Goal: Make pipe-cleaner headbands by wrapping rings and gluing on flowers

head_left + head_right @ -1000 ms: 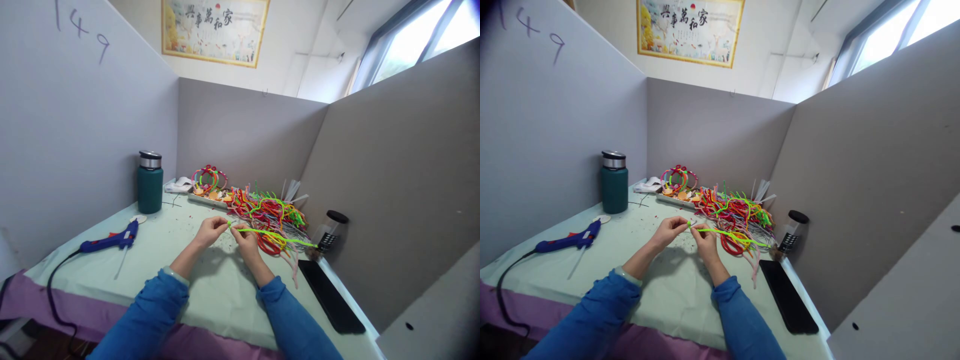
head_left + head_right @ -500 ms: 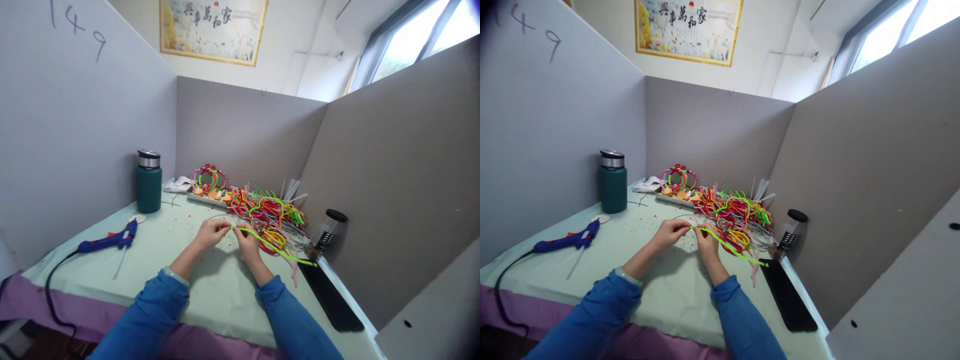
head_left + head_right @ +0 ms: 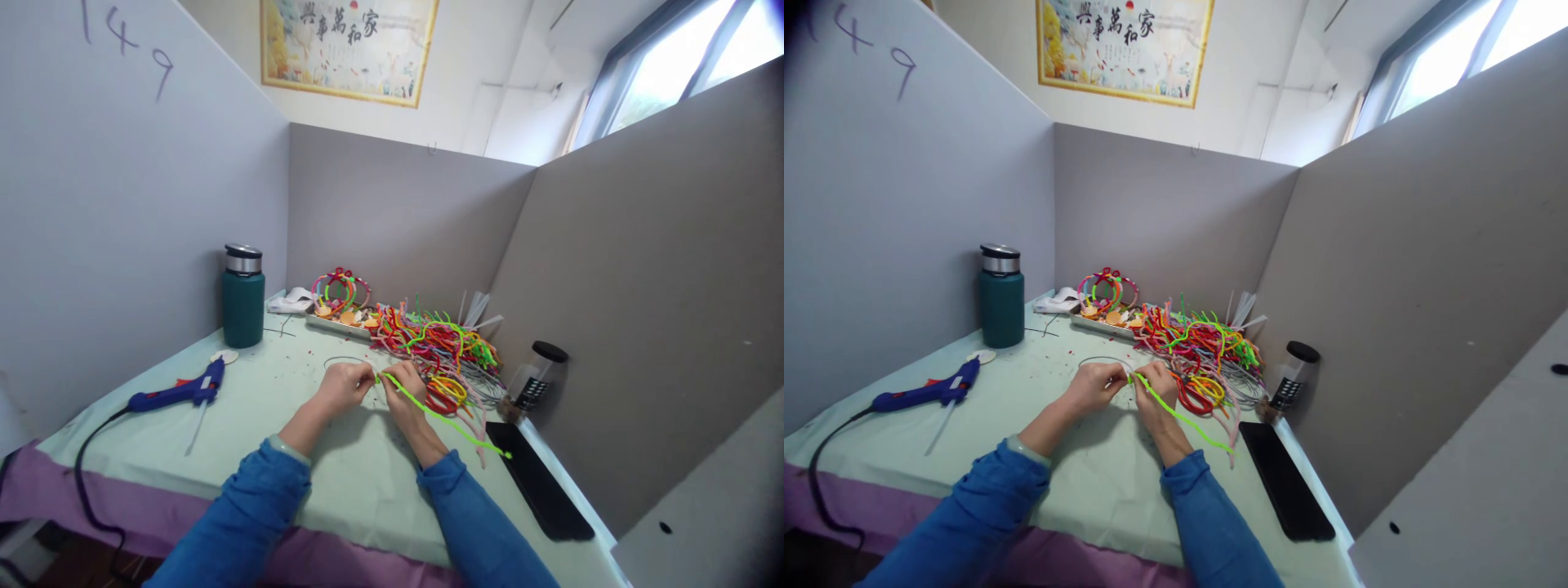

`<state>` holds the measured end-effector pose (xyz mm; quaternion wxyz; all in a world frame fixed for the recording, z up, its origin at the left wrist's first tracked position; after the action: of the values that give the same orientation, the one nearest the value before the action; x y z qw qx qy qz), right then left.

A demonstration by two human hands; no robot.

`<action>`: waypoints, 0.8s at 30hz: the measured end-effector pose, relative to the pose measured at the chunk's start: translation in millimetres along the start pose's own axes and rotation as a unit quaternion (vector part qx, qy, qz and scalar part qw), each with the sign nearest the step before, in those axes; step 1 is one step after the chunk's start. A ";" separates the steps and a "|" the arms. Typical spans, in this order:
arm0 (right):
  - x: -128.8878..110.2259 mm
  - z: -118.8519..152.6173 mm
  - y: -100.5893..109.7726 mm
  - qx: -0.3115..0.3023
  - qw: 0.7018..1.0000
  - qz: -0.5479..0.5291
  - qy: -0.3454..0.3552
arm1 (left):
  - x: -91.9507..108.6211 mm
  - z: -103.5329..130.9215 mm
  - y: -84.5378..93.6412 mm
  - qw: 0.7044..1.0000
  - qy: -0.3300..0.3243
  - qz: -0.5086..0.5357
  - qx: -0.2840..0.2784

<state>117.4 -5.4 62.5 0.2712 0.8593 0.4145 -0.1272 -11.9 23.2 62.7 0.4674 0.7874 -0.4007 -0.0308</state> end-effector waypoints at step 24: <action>-8.6 -1.0 -7.6 -0.030 0.993 -0.117 0.016 | -28.5 -9.3 -3.6 0.919 0.136 0.365 0.068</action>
<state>106.2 -6.4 64.3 0.2735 0.7981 0.5204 -0.1322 -25.2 49.5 55.9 0.4418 0.6131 -0.5939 0.2760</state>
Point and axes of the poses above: each hand's wrist, its own z-axis away from the middle knuckle, its own y-axis out of the back of the hand, x = y × z, the point moved 7 cm from there along -z, towards the middle knuckle
